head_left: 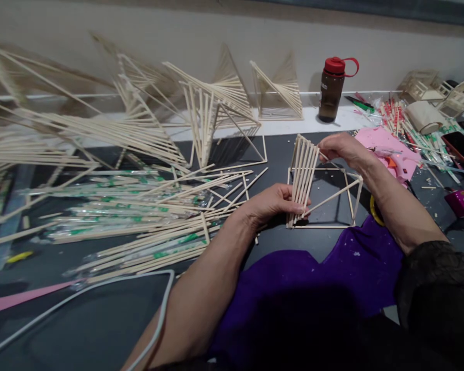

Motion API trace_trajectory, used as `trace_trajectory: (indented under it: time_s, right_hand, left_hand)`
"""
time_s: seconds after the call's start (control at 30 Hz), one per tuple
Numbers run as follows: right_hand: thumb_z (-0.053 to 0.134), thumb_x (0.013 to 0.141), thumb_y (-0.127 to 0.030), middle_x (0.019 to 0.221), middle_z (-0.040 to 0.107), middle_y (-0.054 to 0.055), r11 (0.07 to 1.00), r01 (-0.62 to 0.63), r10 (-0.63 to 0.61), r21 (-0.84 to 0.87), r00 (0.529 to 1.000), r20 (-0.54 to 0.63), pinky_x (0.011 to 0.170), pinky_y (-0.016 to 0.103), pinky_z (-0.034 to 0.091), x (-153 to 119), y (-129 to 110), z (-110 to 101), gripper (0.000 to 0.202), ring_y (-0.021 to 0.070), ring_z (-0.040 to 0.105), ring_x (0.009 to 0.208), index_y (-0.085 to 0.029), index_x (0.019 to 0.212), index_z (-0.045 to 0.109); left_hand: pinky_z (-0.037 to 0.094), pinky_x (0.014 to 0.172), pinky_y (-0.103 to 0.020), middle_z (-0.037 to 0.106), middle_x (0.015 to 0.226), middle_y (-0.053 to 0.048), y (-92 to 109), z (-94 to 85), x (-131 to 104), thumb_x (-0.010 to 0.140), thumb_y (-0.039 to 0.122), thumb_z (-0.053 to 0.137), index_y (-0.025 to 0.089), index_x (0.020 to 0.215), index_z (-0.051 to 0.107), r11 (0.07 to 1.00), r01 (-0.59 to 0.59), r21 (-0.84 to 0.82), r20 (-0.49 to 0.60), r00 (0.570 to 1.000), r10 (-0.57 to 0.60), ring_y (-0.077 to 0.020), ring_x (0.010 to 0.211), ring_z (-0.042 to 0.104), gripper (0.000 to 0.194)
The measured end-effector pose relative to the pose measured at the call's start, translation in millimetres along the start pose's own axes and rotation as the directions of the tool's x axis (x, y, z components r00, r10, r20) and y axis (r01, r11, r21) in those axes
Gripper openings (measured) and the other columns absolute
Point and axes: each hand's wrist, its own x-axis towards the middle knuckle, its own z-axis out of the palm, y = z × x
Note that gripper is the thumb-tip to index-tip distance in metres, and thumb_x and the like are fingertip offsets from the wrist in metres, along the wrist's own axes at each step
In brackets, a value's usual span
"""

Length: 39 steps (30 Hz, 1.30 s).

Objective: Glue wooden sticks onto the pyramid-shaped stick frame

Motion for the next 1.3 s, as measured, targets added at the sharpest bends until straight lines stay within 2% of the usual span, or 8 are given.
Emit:
trace_trajectory:
  time_s: [0.13,0.3,0.43,0.6,0.8,0.97,1.1,1.3]
  right_hand:
    - [0.075,0.062,-0.024,0.056,0.065,-0.001,0.993,0.113,-0.109,0.038,0.990,-0.092,0.054,0.017,0.043,3,4,-10,0.016,0.0063,0.056,0.053,-0.012,0.072,0.074]
    - [0.076,0.069,-0.032,0.061,0.066,0.000,0.978,0.184,-0.181,0.096,0.983,-0.043,0.058,0.018,0.046,-2,1,-4,0.021,0.0064,0.057,0.056,-0.012,0.074,0.075]
    - [0.072,0.074,-0.040,0.069,0.070,0.003,0.980,0.170,-0.177,0.107,0.982,0.060,0.062,0.021,0.048,-6,-2,0,0.028,0.0091,0.062,0.063,-0.012,0.079,0.075]
    - [0.071,0.073,-0.035,0.056,0.061,-0.001,0.973,0.203,-0.218,0.114,0.966,0.136,0.059,0.021,0.045,-5,2,-1,0.023,0.0080,0.055,0.055,-0.013,0.066,0.070]
    - [0.072,0.073,-0.031,0.052,0.055,-0.002,0.971,0.220,-0.230,0.091,0.965,0.125,0.055,0.021,0.038,-6,4,0,0.026,0.0079,0.052,0.054,-0.015,0.056,0.062]
    - [0.070,0.075,-0.030,0.058,0.062,0.000,0.980,0.185,-0.192,0.072,0.974,0.117,0.056,0.022,0.039,-5,5,-1,0.018,0.0089,0.052,0.055,-0.015,0.064,0.070]
    - [0.070,0.074,-0.029,0.055,0.060,-0.001,0.979,0.190,-0.196,0.067,0.975,0.101,0.055,0.021,0.038,-4,6,0,0.017,0.0091,0.052,0.055,-0.015,0.064,0.071]
    - [0.070,0.079,-0.040,0.060,0.059,0.001,0.977,0.184,-0.195,0.108,0.976,0.096,0.061,0.024,0.046,-7,3,4,0.035,0.0098,0.054,0.058,-0.016,0.056,0.061]
  left_hand:
    - [0.052,0.062,-0.028,0.073,0.067,-0.007,0,-0.4,0,0.049,0.021,0.092,0.011,0.080,0.071,1.000,0.012,-0.004,-0.008,1.000,-0.013,-0.0158,0.060,0.067,0.038]
    - [0.053,0.067,-0.030,0.074,0.073,-0.006,2,-1.7,0,0.050,0.019,0.091,0.012,0.084,0.071,1.000,-0.007,-0.006,-0.002,1.000,0.007,-0.0168,0.066,0.069,0.041]
    - [0.052,0.066,-0.029,0.075,0.076,-0.007,4,-1.3,-1,0.051,0.020,0.090,0.011,0.087,0.071,0.999,-0.053,0.006,0.003,0.999,0.053,-0.0162,0.067,0.069,0.041]
    - [0.052,0.063,-0.028,0.075,0.074,-0.007,4,0.5,0,0.052,0.024,0.090,0.011,0.087,0.071,0.998,-0.068,-0.013,-0.011,0.998,0.068,-0.0161,0.064,0.068,0.041]
    - [0.052,0.059,-0.027,0.073,0.067,-0.008,1,0.3,2,0.054,0.023,0.089,0.010,0.081,0.071,0.998,-0.055,-0.010,-0.008,0.998,0.055,-0.0157,0.059,0.067,0.035]
    - [0.051,0.058,-0.026,0.073,0.066,-0.007,-1,0.8,2,0.056,0.020,0.087,0.011,0.080,0.071,0.998,-0.062,-0.023,0.006,0.998,0.062,-0.0152,0.058,0.067,0.030]
    - [0.050,0.058,-0.025,0.072,0.066,-0.006,-1,2.1,0,0.060,0.017,0.084,0.011,0.081,0.070,0.998,-0.054,-0.037,0.005,0.998,0.055,-0.0138,0.058,0.066,0.026]
    - [0.051,0.059,-0.026,0.073,0.067,-0.006,1,1.4,1,0.057,0.019,0.087,0.011,0.082,0.070,0.997,-0.062,-0.041,0.031,0.997,0.064,-0.0141,0.058,0.066,0.031]
